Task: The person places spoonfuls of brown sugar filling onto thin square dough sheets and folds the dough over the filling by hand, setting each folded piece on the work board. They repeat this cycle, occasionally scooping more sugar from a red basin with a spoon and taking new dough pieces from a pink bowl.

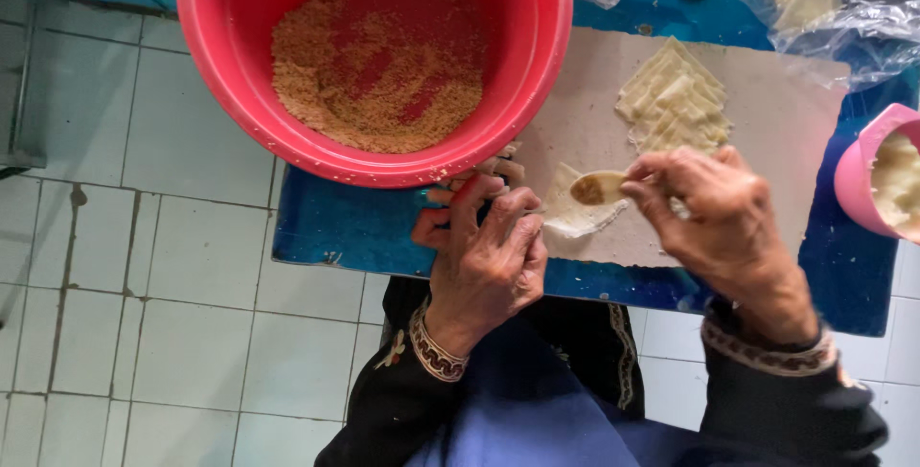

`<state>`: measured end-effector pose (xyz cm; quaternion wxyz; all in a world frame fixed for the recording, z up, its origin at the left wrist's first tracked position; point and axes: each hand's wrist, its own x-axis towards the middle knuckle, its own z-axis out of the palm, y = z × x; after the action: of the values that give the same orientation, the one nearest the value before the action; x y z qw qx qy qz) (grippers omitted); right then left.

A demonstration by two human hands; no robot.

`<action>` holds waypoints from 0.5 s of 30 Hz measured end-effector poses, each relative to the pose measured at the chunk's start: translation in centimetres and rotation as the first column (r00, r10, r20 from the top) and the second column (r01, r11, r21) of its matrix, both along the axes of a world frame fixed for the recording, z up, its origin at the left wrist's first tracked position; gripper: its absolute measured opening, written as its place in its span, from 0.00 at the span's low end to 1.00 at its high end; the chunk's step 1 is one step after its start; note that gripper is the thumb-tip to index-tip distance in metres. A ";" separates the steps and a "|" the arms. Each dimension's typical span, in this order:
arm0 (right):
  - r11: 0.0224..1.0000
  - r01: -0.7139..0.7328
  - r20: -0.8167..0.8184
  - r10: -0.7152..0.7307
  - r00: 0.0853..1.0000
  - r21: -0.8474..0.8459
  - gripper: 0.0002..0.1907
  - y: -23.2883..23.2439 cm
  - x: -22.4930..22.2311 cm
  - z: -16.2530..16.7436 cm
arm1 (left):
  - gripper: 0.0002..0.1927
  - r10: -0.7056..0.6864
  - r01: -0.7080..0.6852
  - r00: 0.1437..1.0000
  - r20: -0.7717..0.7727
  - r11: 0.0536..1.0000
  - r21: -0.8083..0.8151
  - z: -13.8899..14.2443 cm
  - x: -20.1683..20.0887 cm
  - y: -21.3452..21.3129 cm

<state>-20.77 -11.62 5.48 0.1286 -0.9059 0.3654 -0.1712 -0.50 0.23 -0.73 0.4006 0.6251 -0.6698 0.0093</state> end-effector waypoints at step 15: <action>0.919 -0.029 -0.017 0.024 1.000 -0.394 0.11 2.6 -1.1 -2.4 | 0.12 -0.008 0.008 1.000 0.016 1.000 -0.003 -0.5 -0.4 0.2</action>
<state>-21.89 -9.02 3.12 -0.0560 -0.9191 0.3120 -0.2340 -0.85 0.44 -1.19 0.3962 0.6218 -0.6754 0.0140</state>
